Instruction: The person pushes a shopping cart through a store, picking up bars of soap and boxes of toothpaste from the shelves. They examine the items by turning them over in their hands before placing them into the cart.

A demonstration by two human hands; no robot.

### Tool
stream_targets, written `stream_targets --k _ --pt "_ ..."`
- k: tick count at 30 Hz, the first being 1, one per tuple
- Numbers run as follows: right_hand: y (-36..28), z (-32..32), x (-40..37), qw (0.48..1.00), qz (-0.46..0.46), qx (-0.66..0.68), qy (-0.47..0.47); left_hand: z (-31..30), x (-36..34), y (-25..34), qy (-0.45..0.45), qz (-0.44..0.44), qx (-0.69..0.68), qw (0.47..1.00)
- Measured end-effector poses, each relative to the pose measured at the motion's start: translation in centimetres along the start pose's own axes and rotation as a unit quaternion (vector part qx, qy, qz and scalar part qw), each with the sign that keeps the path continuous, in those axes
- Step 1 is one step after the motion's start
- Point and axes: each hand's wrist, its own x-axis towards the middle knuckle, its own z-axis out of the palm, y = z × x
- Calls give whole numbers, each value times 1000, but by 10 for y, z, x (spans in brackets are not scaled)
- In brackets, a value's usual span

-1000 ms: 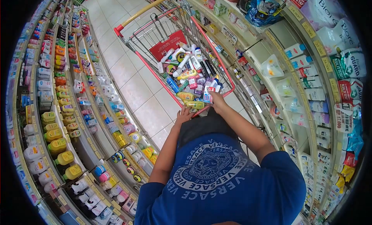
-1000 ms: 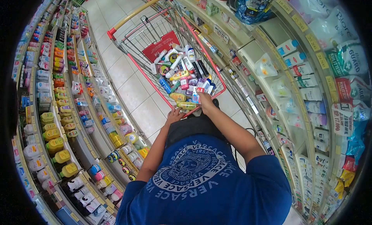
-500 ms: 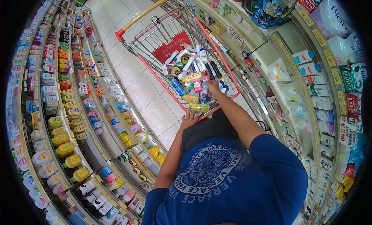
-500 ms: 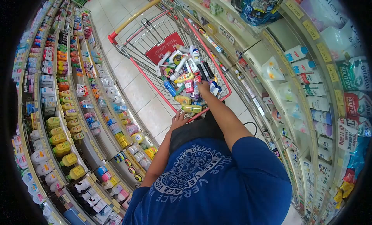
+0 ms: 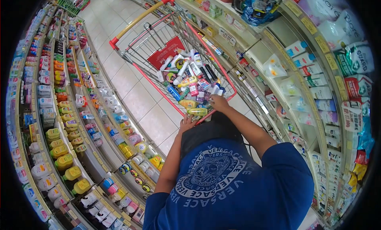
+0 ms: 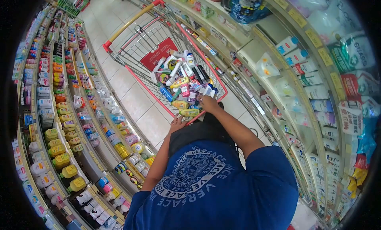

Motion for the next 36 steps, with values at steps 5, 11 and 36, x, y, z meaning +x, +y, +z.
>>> stream_targets --k 5,11,36 --pt "-11 -8 -54 969 -156 -175 77 -3 2 2 5 -4 6 1000" --pt "-13 -9 -51 979 -128 -157 22 15 0 -6 -10 -10 49 999" --pt "0 -2 -41 977 -124 -171 4 -49 34 40 -36 -86 8 996"
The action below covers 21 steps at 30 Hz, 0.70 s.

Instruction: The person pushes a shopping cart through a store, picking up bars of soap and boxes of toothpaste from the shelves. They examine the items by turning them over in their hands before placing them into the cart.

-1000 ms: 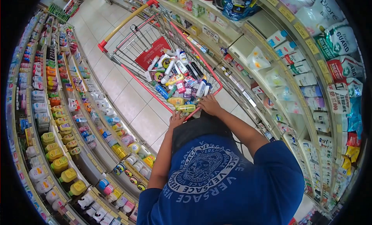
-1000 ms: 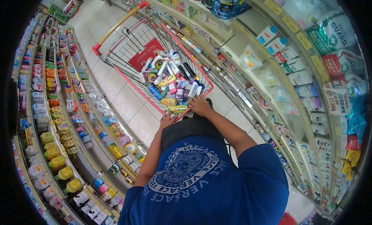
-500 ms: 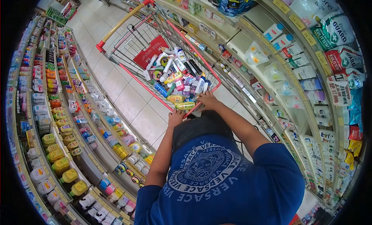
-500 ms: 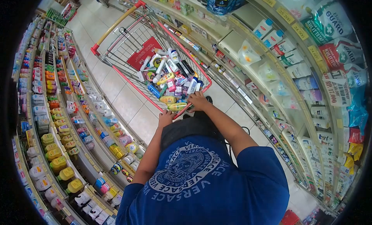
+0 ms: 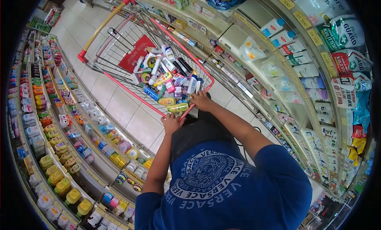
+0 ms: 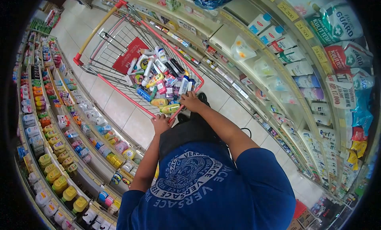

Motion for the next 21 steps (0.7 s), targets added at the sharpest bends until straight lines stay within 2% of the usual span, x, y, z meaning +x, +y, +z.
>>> stream_targets --k 4,6,7,8,10,11,12,14,15,16,18,19,21 --pt "3 -1 4 1000 -11 14 -24 11 11 9 10 -29 36 999" --pt "3 -2 9 1000 -15 10 15 17 27 10 39 63 40 996" --pt "4 -1 10 999 -28 11 28 18 39 6 -57 76 -30 995" --pt "4 -4 13 999 -32 8 19 11 50 11 -56 70 -38 995" --pt "4 -13 21 998 -19 39 -48 1 69 18 -179 -5 -172 969" --pt "2 -20 25 996 -15 71 -57 13 79 13 -124 -25 -217 968" --pt "4 -24 27 995 -19 71 -69 25 80 7 -126 -34 -225 966" --pt "9 -28 32 976 -33 213 27 6 84 9 -152 -64 -249 954" --pt "11 -36 31 946 -38 310 88 0 86 11 -151 -77 -212 962" --pt "15 -35 27 946 -38 312 81 -2 87 11 -153 -83 -216 961" --pt "26 -26 14 917 102 241 300 -1 88 9 -145 -85 -171 971" --pt "38 -21 8 914 148 196 321 8 87 5 -116 -72 -180 974" --pt "70 -13 -5 909 226 129 326 6 90 5 -135 -82 -185 970"
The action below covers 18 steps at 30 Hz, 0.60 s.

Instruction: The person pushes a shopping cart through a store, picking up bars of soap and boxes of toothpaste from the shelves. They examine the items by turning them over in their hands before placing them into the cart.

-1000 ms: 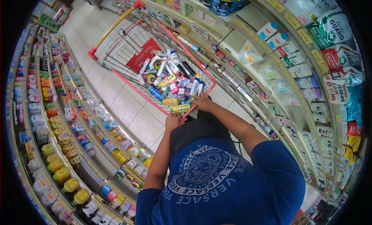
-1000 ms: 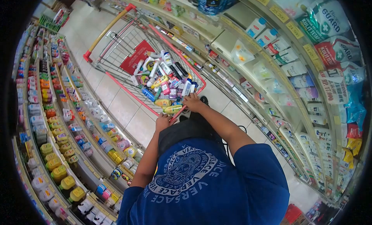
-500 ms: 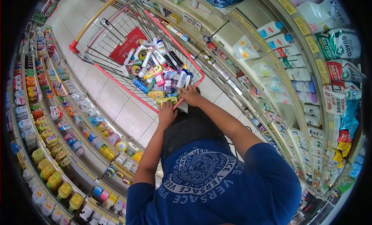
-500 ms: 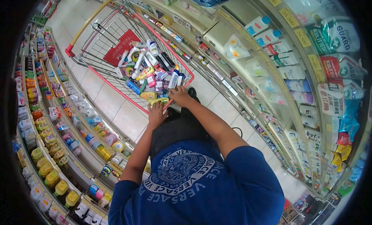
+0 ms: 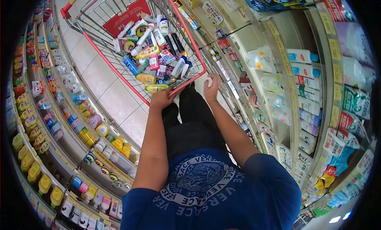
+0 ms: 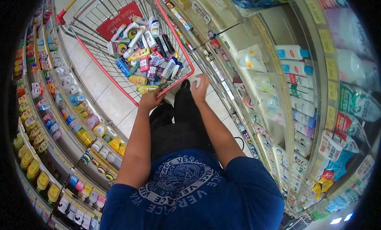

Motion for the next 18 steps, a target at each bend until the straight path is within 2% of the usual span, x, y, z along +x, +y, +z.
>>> stream_targets --k 3,4,5,7,9,11,13,16,17,18 --pt "63 0 12 994 56 -85 -37 -8 1 4 -21 -21 -14 999" --pt "80 0 18 985 84 -135 -63 -2 2 0 2 -1 -12 1000" --pt "86 0 29 985 84 -137 -70 0 3 -2 27 17 -10 999" --pt "97 0 55 943 128 -286 -113 1 8 -5 14 2 -19 1000" --pt "103 3 83 923 125 -343 -123 5 6 -7 -2 -16 -29 999" --pt "125 13 106 914 115 -372 -113 7 6 -9 23 2 -17 1000" --pt "139 23 123 903 102 -405 -98 1 7 -6 7 -12 -28 1000" --pt "134 37 151 881 234 -382 -152 -5 7 -4 -16 -26 -29 999" --pt "134 41 151 881 234 -380 -154 -5 7 -4 -23 -27 -23 999" --pt "134 44 149 889 182 -396 -141 -5 8 -4 -24 -29 -21 999"
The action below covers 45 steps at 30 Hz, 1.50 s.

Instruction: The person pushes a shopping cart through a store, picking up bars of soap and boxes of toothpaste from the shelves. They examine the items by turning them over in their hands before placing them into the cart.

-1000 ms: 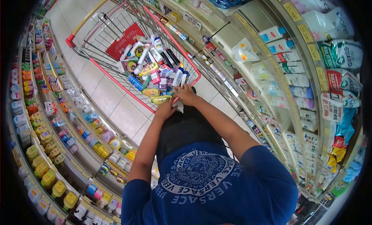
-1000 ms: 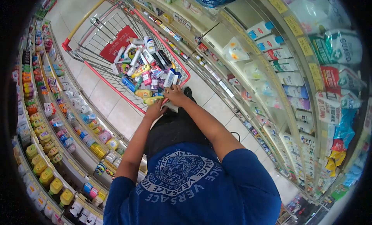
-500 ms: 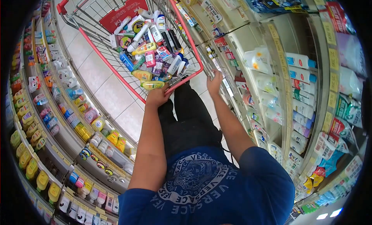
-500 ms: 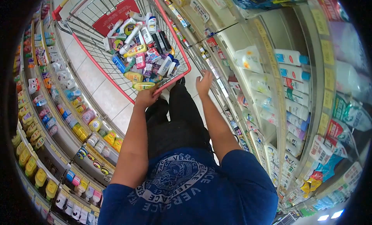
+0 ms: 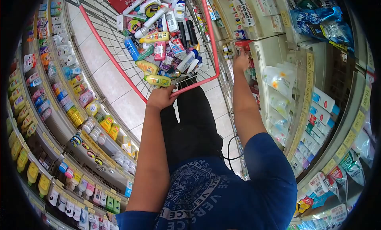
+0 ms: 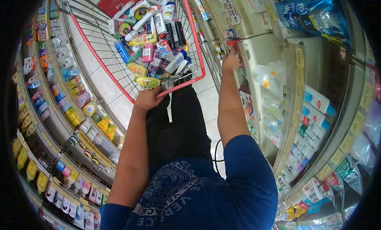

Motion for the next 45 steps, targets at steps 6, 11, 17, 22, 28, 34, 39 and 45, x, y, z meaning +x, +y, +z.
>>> stream_targets --k 6,11,17,22,28,34,39,45 --pt "-11 5 5 995 -32 -28 95 2 0 -1 18 16 7 1000" --pt "-11 0 15 995 -39 56 67 6 0 -2 32 20 0 999" --pt "-11 8 23 991 -56 90 76 -3 -2 3 13 18 -4 1000" --pt "3 6 0 965 -177 117 151 -3 -3 4 2 -1 19 1000" --pt "12 -48 -96 947 -184 224 135 8 -2 -4 32 14 -5 999" --pt "28 -67 -193 818 -41 574 1 2 -7 -3 43 36 -2 998" --pt "27 -123 -237 793 -42 606 42 0 -4 -10 -19 5 -25 1000" --pt "14 -213 -267 546 112 809 -187 -13 -24 -16 -66 54 90 992"
